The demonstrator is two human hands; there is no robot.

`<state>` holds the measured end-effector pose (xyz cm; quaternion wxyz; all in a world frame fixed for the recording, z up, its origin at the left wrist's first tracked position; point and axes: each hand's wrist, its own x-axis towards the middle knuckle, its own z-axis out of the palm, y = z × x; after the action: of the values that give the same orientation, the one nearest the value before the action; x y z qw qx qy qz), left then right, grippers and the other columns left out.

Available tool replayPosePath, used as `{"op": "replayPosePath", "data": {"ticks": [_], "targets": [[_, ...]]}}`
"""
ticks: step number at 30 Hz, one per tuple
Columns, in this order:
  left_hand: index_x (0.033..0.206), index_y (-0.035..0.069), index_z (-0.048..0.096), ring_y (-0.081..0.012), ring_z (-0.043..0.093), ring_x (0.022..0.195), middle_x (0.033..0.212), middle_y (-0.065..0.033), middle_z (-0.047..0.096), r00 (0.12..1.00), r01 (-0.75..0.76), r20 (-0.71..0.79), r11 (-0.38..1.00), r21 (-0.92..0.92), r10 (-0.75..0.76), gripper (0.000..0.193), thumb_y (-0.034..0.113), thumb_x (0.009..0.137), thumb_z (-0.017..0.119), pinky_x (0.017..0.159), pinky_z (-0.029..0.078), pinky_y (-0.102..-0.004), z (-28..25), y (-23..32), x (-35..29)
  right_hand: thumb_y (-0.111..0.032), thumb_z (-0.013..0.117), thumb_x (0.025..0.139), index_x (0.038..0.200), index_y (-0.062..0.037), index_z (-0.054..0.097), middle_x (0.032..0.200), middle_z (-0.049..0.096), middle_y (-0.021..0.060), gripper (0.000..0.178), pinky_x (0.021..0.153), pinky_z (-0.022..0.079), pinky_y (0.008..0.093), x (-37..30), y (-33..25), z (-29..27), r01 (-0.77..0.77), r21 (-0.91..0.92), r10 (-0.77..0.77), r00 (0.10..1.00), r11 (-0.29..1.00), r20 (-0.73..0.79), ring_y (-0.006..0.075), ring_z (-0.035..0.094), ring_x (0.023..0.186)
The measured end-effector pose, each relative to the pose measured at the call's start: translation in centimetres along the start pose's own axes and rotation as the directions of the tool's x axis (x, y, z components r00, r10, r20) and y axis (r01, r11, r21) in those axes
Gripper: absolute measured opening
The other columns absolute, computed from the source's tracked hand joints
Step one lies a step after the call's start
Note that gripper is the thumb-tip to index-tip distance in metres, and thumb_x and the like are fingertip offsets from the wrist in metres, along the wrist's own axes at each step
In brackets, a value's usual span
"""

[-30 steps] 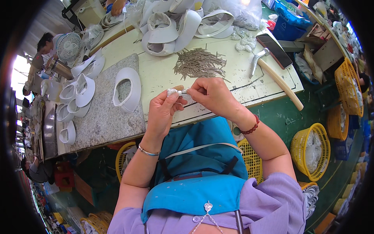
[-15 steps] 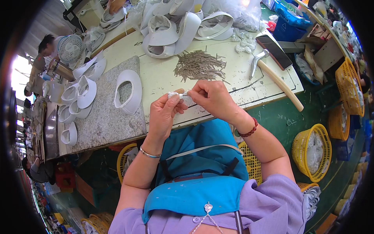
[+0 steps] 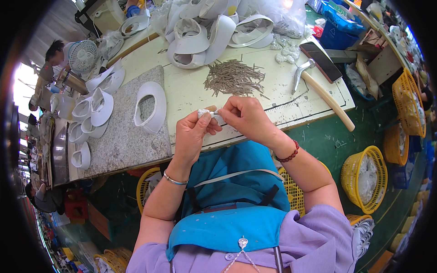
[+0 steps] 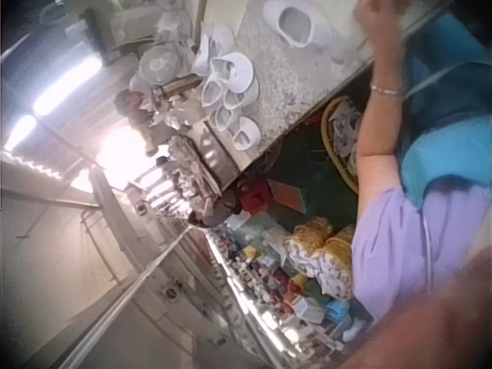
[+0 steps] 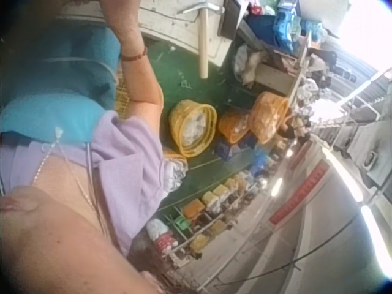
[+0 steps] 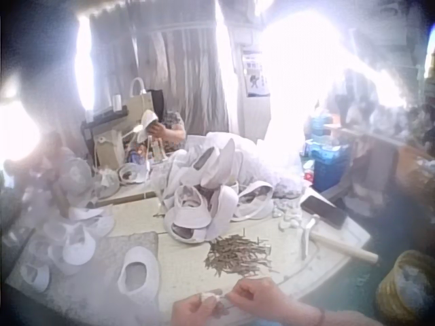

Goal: The person attaches decorative bows to shoe uppers by threading metal fasteners through the bows, inserting them into the uppers, and hammering them secure.

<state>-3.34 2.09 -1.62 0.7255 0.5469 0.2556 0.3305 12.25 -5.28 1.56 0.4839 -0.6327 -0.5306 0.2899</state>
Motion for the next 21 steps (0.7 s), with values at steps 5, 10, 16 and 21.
{"op": "replayPosePath", "data": {"ticks": [5,10,16,21], "targets": [[0.102,-0.003,0.063,-0.0123,0.061,0.068,0.076,-0.0060,0.063,1.000,0.015,0.004,0.999,-0.044,-0.015,0.023,0.016,0.092,0.054,0.061,0.046,-0.0224,-0.28,0.14,0.08,-0.014,0.064,0.083,0.073,0.0020,0.058,0.053,0.046,0.0012,0.019,0.046,0.033,0.0254,-0.05,-0.18,-0.15,0.033,-0.045,-0.033,0.999,0.998,-0.004,0.0066,0.038,0.051],[0.107,-0.005,0.060,-0.0140,0.060,0.068,0.076,-0.0068,0.062,0.999,0.046,0.027,0.994,-0.096,-0.043,0.025,0.014,0.093,0.053,0.064,0.047,-0.0248,-0.42,0.09,0.15,-0.014,0.064,0.083,0.073,0.0022,0.058,0.053,0.045,0.0009,0.020,0.045,0.032,0.0250,0.08,-0.37,-0.37,-0.011,-0.017,0.012,1.000,1.000,0.028,0.0061,0.037,0.051],[0.104,-0.004,0.061,-0.0133,0.058,0.066,0.076,-0.0059,0.061,0.998,0.068,0.022,0.991,-0.115,-0.065,0.023,0.013,0.092,0.053,0.063,0.047,-0.0252,-0.42,0.18,0.14,-0.015,0.063,0.085,0.074,-0.0002,0.059,0.054,0.043,-0.0045,0.019,0.045,0.028,0.0229,0.07,-0.03,-0.36,-0.003,-0.026,0.004,1.000,1.000,0.030,0.0033,0.034,0.052],[0.103,-0.004,0.061,-0.0130,0.058,0.066,0.076,-0.0053,0.061,0.997,0.073,0.026,0.991,-0.116,-0.070,0.022,0.013,0.092,0.053,0.063,0.047,-0.0252,-0.39,0.30,0.13,-0.015,0.064,0.084,0.074,-0.0001,0.059,0.055,0.043,-0.0052,0.019,0.045,0.028,0.0222,0.02,-0.17,-0.41,-0.025,0.007,0.024,0.999,1.000,0.039,0.0027,0.034,0.052]]}}
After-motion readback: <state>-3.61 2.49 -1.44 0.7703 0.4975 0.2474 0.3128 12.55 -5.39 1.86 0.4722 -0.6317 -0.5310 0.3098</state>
